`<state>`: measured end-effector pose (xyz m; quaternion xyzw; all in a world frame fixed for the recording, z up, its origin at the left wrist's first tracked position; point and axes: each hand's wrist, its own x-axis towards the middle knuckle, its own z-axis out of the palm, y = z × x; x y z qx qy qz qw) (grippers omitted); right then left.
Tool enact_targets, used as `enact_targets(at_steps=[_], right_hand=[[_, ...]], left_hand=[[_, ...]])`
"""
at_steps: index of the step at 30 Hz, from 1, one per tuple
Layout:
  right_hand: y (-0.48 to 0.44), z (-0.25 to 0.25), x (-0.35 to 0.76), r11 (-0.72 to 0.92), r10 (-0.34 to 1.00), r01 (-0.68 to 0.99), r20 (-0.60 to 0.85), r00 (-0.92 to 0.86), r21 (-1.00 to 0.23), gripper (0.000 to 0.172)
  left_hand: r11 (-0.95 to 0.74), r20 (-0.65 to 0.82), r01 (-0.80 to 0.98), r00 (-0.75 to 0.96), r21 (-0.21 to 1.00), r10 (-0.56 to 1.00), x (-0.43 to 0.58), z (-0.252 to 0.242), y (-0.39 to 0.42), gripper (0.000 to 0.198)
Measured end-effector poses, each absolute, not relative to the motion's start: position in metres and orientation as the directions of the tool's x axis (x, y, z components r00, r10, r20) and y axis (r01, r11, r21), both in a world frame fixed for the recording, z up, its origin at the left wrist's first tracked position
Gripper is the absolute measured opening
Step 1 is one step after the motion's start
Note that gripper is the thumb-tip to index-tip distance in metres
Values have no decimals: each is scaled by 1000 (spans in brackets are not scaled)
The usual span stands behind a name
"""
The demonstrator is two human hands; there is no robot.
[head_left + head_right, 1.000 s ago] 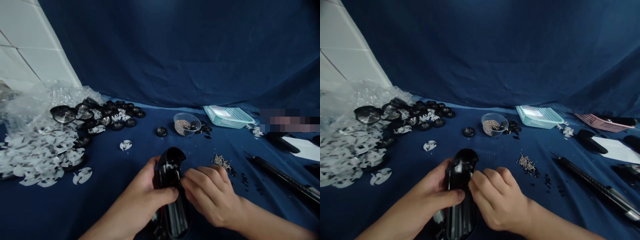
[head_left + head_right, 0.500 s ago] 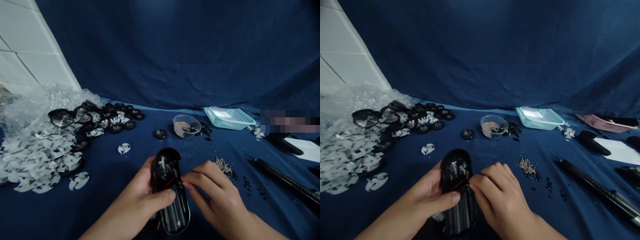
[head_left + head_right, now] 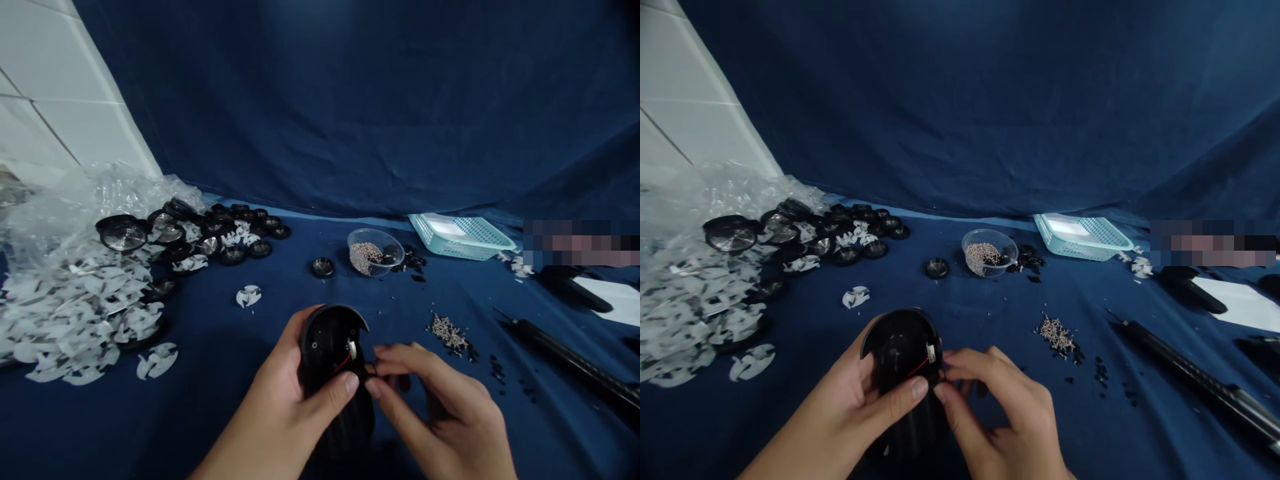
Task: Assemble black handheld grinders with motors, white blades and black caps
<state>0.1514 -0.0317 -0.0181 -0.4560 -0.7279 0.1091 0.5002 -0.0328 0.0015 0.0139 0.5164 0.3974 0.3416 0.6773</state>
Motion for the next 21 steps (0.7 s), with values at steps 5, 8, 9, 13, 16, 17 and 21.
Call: enact_targets(at_steps=[5,8,9,13,16,17,21], right_hand=[[-33,-22,142,587,731,556,680,-51,-589,28],[-35,-25,136,573,712,553,702,30,-605,31],[-36,-26,134,560,710,561,702,56,-610,33],[-37,-31,133,462,767,566,628,131,-682,32],[-34,-29,136,423,810,520,567,151,-742,23],[-33,-27,138,445,807,516,577,123,-732,19],[-29,-15,140,564,774,557,625,-101,-609,20]], left_hand=[[239,-178,-101,414,966,893,-28,18,-2,42],[276,-204,-138,391,951,898,-28,19,-5,46],[274,-204,-129,396,953,895,-29,18,-5,48],[285,-216,-97,439,954,872,-34,10,-2,59],[294,-225,-111,412,950,883,-35,5,0,68],[293,-224,-116,406,949,886,-35,4,0,69],[336,-255,-127,427,933,868,-34,9,0,71]])
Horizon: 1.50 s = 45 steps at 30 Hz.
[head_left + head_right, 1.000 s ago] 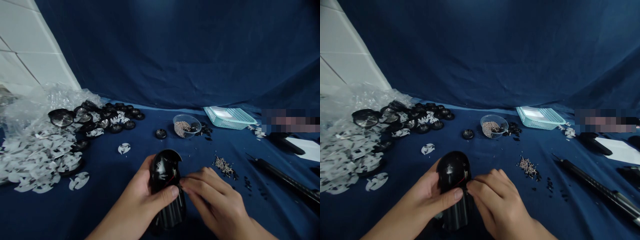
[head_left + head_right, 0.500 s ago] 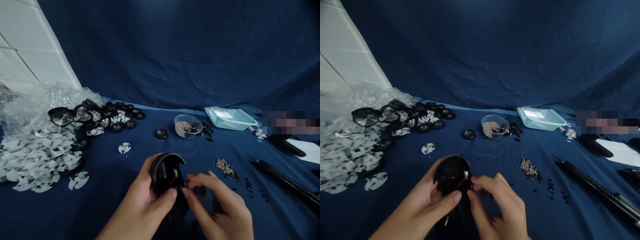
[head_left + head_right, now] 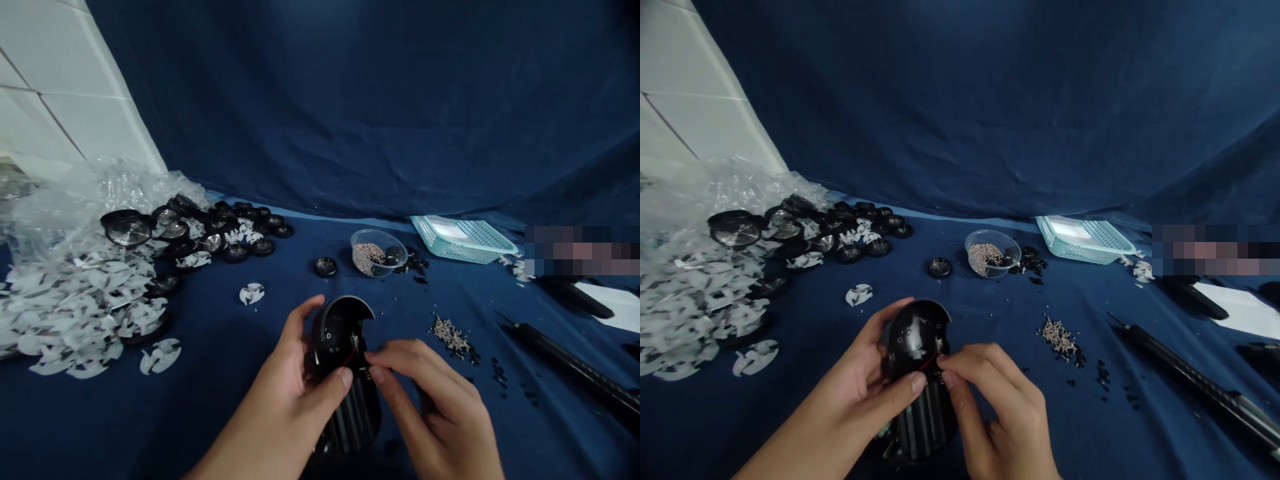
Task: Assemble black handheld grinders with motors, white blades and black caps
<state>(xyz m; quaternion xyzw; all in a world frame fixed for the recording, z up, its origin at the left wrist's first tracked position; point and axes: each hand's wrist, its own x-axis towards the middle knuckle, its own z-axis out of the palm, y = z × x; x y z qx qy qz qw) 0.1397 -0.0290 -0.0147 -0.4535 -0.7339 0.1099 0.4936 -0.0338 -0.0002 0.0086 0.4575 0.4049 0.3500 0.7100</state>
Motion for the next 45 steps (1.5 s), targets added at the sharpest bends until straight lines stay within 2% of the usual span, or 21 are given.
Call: enact_targets(at_steps=[5,12,16,21,24,28,32,38,45], right_hand=[[-30,-5,139,606,716,621,681,-154,-497,22],[-29,-4,140,656,666,624,715,-213,-425,20],[-29,-7,144,657,646,676,712,-277,-334,21],[-29,-8,153,679,642,718,600,-478,-153,22],[-27,-3,154,680,635,729,559,-533,-79,20],[-24,4,152,701,619,714,494,-611,5,20],[-21,6,155,728,570,664,388,-724,169,20],[-19,4,156,736,567,649,348,-746,191,17],[-18,8,154,743,534,591,254,-806,314,13]], left_hand=[[361,-265,-151,436,920,860,-34,11,1,68],[333,-229,-181,435,925,871,-35,6,1,65],[327,-227,-159,448,931,865,-36,8,2,63],[310,-235,-110,433,944,870,-36,9,2,65],[285,-214,-103,436,953,874,-36,9,1,65],[266,-215,-57,441,962,871,-36,8,-1,63],[258,-206,-60,445,964,872,-37,8,1,60],[222,-187,-30,441,974,878,-37,9,3,59],[202,-171,-22,449,979,877,-37,10,4,54]])
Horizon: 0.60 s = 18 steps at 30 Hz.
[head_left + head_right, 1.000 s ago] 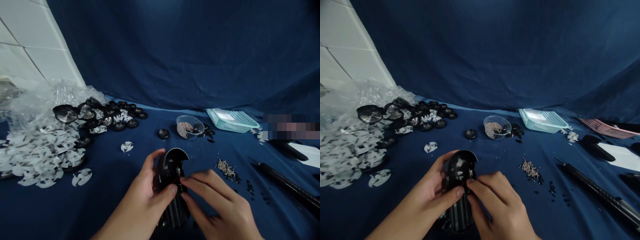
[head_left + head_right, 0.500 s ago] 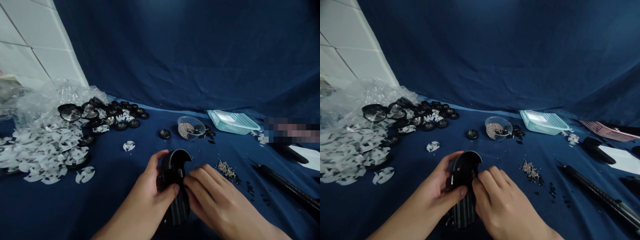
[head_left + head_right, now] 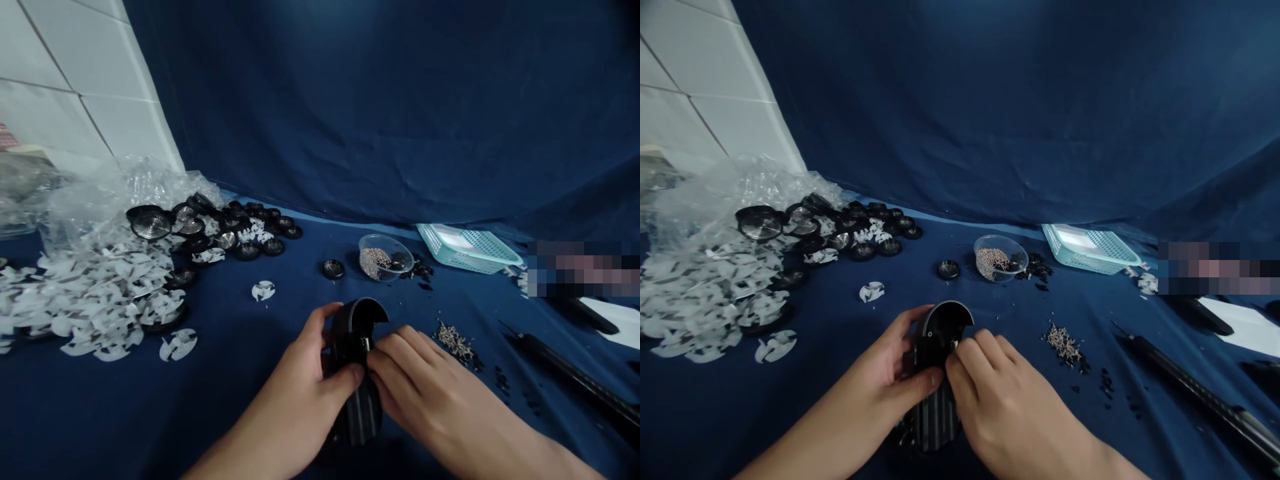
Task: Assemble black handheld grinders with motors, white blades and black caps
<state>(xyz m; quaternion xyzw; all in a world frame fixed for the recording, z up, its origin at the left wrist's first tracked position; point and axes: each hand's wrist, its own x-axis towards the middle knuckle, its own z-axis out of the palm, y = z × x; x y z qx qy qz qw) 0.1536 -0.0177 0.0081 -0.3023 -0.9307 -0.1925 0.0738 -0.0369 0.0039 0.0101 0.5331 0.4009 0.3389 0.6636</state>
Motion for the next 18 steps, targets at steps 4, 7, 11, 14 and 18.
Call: enact_targets(at_steps=[4,7,11,14,18], right_hand=[[-17,11,156,753,527,559,192,-828,348,15],[-16,13,158,764,506,530,166,-846,367,18],[-18,16,159,765,519,547,177,-836,341,18],[-20,21,159,766,520,544,167,-838,342,20],[-20,26,159,782,510,525,140,-849,335,22]], left_hand=[[227,-181,-59,428,972,886,-36,5,3,57],[252,-197,-75,427,965,882,-35,7,3,56],[289,-226,-76,451,954,864,-35,14,3,56],[269,-209,-81,436,960,875,-36,11,2,54],[236,-186,-74,415,969,890,-34,5,1,52]])
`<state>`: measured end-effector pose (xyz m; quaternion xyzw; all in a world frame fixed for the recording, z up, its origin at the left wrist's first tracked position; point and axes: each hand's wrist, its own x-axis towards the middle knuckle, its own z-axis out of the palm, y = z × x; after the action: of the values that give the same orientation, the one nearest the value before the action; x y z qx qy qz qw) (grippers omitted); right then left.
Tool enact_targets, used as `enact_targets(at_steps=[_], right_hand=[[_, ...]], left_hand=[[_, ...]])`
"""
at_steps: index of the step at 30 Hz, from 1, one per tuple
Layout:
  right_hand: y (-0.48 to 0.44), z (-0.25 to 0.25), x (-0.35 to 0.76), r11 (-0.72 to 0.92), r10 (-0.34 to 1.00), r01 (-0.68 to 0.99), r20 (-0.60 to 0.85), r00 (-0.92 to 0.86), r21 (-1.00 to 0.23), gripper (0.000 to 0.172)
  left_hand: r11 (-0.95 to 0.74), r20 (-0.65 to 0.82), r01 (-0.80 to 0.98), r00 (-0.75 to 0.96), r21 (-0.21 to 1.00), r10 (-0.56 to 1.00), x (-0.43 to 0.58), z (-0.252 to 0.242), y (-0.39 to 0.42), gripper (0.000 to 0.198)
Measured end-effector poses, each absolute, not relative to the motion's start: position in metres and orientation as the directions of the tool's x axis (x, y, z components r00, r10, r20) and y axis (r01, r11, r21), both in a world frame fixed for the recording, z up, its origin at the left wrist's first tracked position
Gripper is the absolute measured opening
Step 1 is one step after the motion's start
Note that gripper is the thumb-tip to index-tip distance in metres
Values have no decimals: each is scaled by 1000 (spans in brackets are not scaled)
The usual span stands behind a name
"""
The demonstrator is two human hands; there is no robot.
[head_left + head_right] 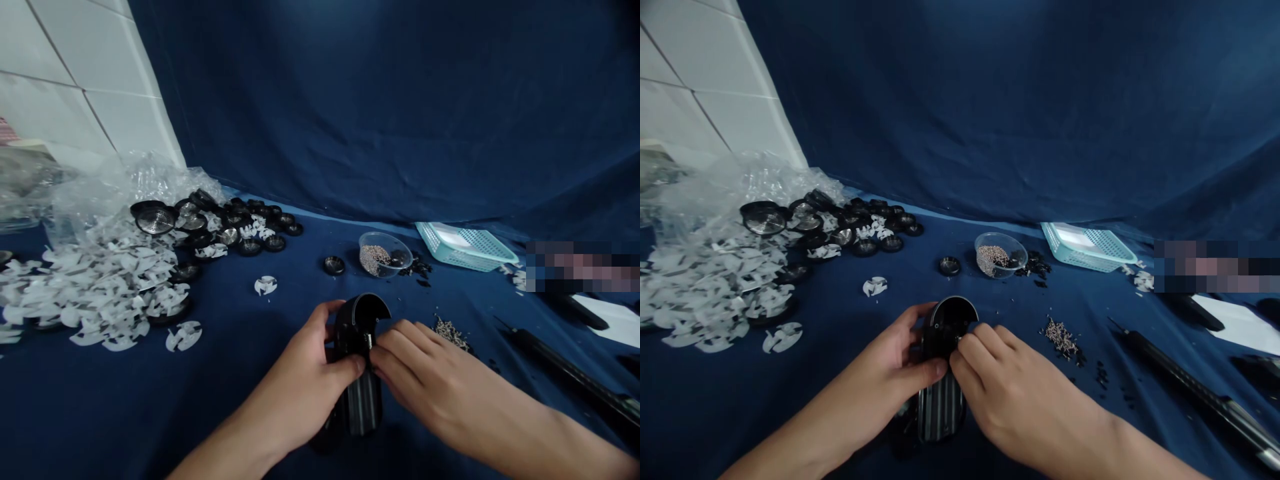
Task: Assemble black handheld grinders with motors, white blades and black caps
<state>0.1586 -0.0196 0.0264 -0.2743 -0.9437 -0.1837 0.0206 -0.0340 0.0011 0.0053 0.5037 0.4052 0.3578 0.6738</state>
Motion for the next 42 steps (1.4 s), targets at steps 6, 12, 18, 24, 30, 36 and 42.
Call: enact_targets(at_steps=[6,12,18,24,30,36,42], right_hand=[[-16,28,153,785,514,529,138,-847,323,19],[-13,26,149,774,509,516,123,-852,367,14],[-10,18,150,776,531,536,116,-840,333,13],[-10,15,153,785,527,537,121,-841,309,11],[-10,23,154,809,493,492,84,-866,323,11],[-8,31,148,780,460,444,77,-885,441,13],[-9,27,143,752,484,470,97,-870,463,16]], left_hand=[[224,-178,-66,411,972,894,-32,6,2,48],[181,-145,-49,410,982,900,-34,1,2,45],[176,-143,-45,408,983,902,-32,-1,2,43],[228,-196,-25,431,973,881,-33,-1,2,44],[296,-265,-3,440,955,858,-33,3,2,51],[336,-296,-12,444,942,846,-28,1,4,49],[357,-283,-58,498,932,819,-28,4,5,46]])
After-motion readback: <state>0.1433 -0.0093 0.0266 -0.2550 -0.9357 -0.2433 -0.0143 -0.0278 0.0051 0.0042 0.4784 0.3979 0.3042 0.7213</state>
